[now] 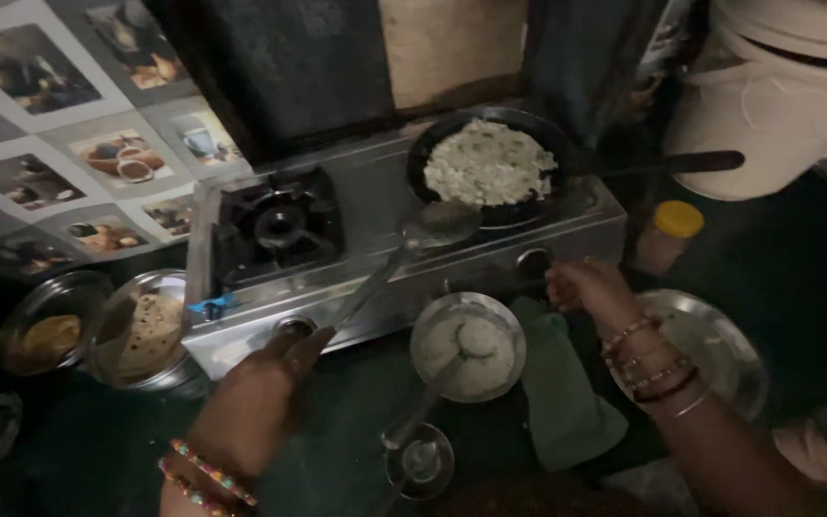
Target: The person folds several pieces of clothing on a bed, smoothing and stacking them. Then the person moves to the kitchen, opens a refrigerator, retrieves a container, and cooks a flat batter-based dish in a pan on a gas stove, using a spatula to press and flip it.
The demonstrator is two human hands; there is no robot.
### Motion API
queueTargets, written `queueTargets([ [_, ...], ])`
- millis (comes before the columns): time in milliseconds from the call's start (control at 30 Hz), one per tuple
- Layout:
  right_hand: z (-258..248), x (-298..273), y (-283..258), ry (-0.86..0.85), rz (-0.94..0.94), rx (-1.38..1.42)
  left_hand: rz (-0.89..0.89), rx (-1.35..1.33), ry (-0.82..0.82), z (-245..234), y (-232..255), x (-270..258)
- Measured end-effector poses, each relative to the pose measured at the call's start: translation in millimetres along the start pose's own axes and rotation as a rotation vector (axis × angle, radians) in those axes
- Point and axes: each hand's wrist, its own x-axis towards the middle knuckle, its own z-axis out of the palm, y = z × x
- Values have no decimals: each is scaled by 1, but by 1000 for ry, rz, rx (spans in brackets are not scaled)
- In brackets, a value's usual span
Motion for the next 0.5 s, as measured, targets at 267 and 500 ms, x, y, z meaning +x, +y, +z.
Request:
queueTargets([
  [267, 1, 1, 20, 2, 335, 246, -10, 88, -85, -9, 14, 11],
  [500, 19, 31, 56, -93, 388, 416, -25, 131, -102, -17, 19, 14],
])
